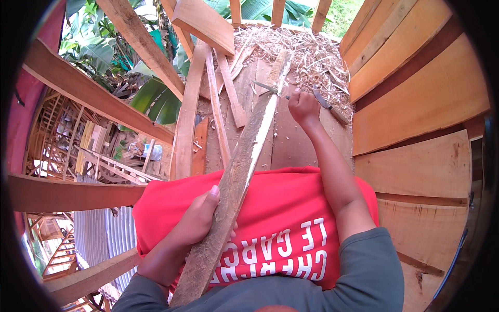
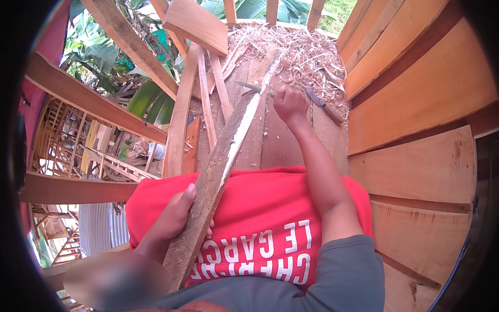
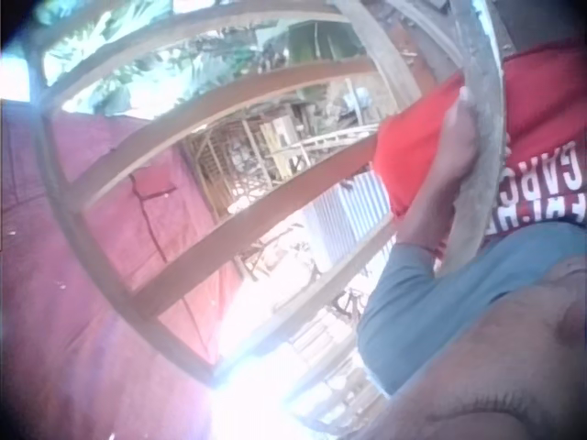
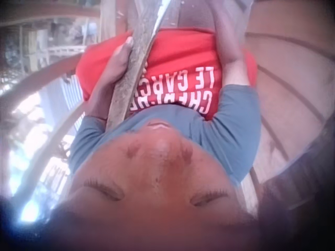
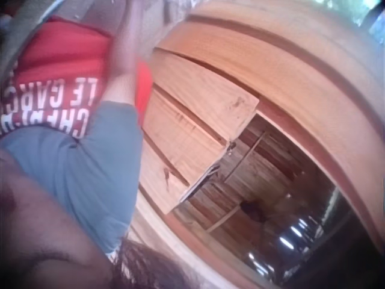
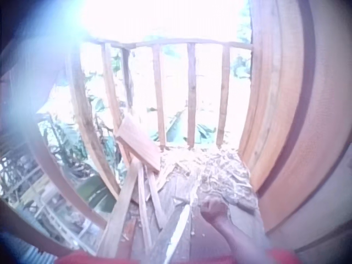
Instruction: The person sits on the ground holding a long wooden plank against their lap. They use a knife to shave thin strips of wood from the plank's surface, repeatedly scraping along the grain to create a pile of wood shavings on the floor.
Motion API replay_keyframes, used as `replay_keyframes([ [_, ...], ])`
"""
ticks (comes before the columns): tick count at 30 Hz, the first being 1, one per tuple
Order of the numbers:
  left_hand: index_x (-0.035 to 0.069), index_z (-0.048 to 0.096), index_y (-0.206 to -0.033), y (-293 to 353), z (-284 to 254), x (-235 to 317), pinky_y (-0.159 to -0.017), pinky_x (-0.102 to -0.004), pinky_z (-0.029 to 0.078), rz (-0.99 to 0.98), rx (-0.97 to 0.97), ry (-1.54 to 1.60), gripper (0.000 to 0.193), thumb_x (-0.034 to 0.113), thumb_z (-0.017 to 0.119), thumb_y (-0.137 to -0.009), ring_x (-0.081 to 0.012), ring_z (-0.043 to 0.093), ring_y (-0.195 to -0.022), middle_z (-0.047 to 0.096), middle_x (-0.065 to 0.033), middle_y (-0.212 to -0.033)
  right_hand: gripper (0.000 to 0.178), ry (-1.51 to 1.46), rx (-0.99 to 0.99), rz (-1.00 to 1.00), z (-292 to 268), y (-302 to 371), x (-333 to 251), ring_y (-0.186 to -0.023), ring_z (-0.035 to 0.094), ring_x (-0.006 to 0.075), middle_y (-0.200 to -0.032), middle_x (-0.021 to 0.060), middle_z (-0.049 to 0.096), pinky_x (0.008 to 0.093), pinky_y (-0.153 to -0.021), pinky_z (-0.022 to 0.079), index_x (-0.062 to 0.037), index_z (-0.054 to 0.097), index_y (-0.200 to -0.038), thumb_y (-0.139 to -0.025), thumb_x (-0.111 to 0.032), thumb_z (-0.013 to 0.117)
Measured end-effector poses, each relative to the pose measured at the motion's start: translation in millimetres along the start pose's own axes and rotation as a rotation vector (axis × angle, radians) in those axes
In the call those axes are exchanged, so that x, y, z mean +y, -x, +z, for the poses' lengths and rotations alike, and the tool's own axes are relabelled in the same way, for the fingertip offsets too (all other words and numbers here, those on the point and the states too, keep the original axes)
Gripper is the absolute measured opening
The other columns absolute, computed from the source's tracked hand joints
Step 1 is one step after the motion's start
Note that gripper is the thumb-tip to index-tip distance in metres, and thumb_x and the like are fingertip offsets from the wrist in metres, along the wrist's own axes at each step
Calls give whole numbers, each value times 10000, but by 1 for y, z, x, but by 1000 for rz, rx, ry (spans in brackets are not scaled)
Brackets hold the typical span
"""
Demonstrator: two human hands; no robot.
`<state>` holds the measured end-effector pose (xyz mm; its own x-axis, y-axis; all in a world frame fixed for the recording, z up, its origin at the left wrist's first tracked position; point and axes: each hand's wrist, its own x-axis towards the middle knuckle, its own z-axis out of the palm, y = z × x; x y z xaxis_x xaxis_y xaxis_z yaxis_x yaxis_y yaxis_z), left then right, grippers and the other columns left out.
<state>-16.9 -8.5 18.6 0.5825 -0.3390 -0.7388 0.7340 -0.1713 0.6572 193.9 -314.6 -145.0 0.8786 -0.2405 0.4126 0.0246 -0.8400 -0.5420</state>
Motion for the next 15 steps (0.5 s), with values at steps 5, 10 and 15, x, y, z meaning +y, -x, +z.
replay_keyframes([
  [5,-7,527,-1150,-2,-8,-5,-549,-327,572,15,40,18,605,521,240,-1075,-200,678,-618,647,-128,-775,539,-90,-263,-250,-1,37,-38,-667,666,458,-662,275,637,541,-683,538,5,696,-693,-987,-309,372],
  [10,-7,526,-1150,2,0,2,-532,-326,572,-18,9,21,597,517,250,-1075,-194,676,-615,643,-123,-771,529,26,-39,-17,3,7,-7,-574,641,433,-593,245,611,523,-626,535,-24,683,-640,-984,-300,392],
  [15,-6,525,-1151,6,-3,-2,-544,-322,567,8,5,32,583,502,249,-1079,-195,675,-609,645,-121,-762,534,68,43,-128,-6,4,-1,-524,626,418,-560,231,596,510,-567,530,-21,659,-587,-982,-281,410],
])
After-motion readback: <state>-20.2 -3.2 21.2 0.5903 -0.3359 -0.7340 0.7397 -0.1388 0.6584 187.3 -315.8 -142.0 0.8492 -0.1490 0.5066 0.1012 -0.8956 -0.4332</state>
